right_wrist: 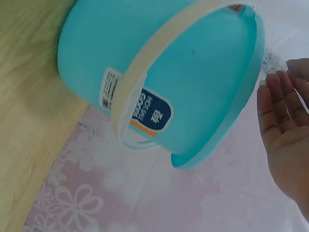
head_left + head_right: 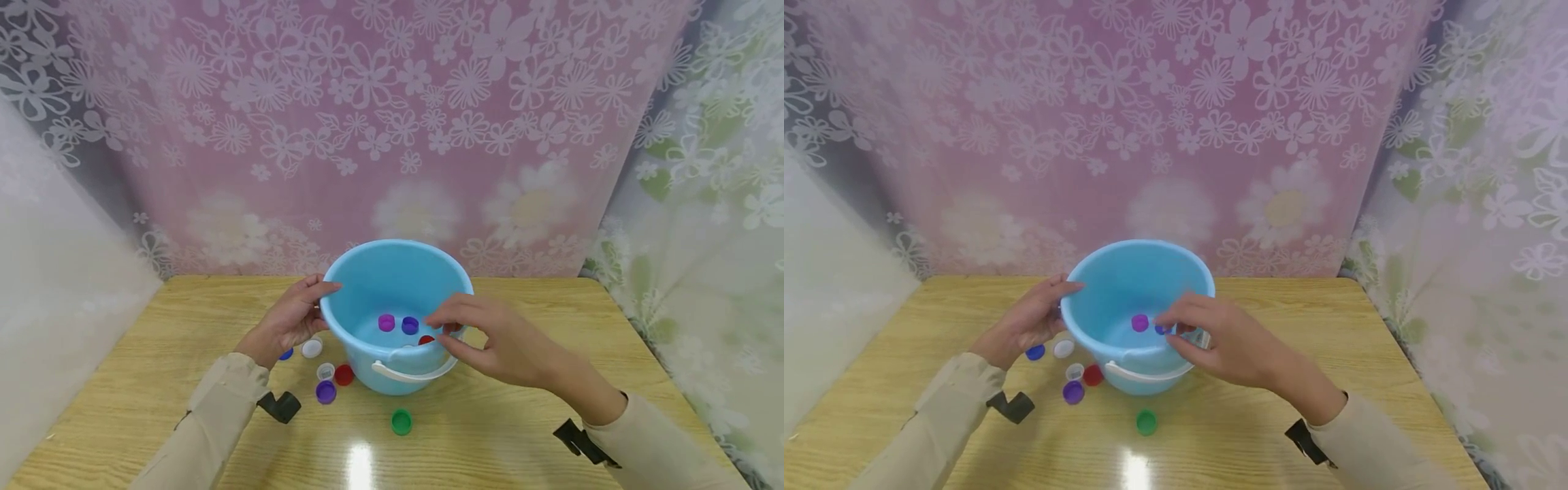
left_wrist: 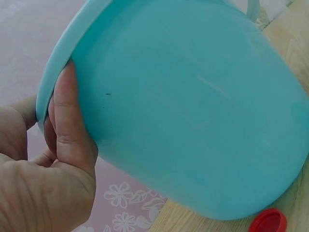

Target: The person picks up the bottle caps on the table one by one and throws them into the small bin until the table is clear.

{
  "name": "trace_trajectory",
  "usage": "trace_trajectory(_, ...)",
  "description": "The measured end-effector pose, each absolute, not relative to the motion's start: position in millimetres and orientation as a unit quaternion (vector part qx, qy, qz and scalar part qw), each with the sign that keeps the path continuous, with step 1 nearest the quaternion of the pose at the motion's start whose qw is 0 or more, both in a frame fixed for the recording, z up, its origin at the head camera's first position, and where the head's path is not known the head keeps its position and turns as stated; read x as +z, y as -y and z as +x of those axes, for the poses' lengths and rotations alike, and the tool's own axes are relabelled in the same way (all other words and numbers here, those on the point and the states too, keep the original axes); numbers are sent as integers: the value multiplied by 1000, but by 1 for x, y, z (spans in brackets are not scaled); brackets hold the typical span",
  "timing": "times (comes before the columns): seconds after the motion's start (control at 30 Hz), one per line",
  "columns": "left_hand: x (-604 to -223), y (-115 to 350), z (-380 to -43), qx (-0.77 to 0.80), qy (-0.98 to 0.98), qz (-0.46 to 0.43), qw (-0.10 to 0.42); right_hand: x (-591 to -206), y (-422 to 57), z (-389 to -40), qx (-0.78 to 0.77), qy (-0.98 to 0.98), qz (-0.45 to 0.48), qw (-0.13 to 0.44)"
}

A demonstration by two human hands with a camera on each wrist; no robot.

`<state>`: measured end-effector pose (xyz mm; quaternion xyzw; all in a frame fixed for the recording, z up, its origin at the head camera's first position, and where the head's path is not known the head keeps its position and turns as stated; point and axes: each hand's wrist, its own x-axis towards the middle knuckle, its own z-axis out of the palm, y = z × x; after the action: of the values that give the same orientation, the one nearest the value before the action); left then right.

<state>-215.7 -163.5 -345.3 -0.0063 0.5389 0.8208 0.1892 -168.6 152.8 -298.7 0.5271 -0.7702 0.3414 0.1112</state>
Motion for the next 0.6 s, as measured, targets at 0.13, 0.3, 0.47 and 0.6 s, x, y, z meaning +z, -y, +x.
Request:
trace_trajectory(0.13, -345, 163, -215, 822, -536, -9, 191, -309, -152, -154, 345, 762, 540, 93)
trace_trajectory(0.3, -344, 164, -215, 822, -536, -9, 192, -327, -151, -146, 327, 748, 568, 105)
trace_trajectory(0.47, -344, 164, -216, 824, -533, -11, 190, -346, -147, -141, 267, 752, 592, 115)
trace_trajectory(0.6, -345, 163, -217, 825, -532, -13, 189, -361, -144, -136, 220, 756, 607, 104)
